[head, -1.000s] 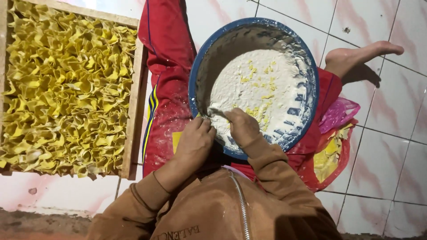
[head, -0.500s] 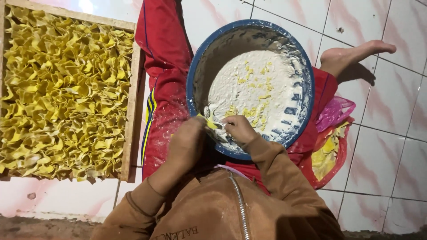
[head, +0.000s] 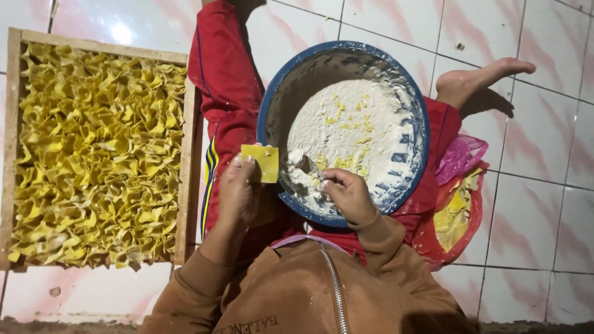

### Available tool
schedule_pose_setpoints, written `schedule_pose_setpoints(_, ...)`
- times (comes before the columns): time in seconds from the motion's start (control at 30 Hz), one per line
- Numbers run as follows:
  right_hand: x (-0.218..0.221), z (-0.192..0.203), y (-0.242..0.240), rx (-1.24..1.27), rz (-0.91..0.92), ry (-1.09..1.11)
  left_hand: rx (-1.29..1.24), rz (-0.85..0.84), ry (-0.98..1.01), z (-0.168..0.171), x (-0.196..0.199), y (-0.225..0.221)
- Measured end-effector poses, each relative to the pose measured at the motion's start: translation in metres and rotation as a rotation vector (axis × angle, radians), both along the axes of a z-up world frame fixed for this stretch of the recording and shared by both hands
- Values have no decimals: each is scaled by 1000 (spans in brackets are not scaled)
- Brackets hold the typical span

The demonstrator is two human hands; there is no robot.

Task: The person sits on the floor and repeatedly scoops white powder from a blue bowl using a fork, then applies it to small yellow dough pieces held in the other hand. The coated pieces are placed into a wooden tray to the left. The person continues this process until the tray is full, then moves the tray aside.

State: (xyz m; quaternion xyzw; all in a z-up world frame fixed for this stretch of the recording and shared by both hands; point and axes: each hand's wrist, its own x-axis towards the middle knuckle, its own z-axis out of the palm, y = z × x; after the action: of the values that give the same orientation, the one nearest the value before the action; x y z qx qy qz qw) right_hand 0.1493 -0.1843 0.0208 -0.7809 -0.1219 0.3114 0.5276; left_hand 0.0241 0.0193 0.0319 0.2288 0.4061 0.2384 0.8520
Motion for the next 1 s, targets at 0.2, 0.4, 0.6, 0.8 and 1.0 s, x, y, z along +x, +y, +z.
schedule_pose_setpoints(0.2,-10,13,0,90,52,-281,-111,-139,92,-32,2,-27)
schedule_pose_setpoints(0.4,-23,17,13,122,93,-674,-244,-131,42,-51,22,-43)
schedule_pose_setpoints(0.6,-39,-3,17,220,43,-827,-425,-6,24,-59,15,-42)
schedule_pose_setpoints(0.8,-41,4,14,217,26,-857,-424,10,-15,-33,15,-21)
schedule_pose_setpoints(1.0,-27,5,-2,190,26,-739,-190,-55,-8,-35,0,-12)
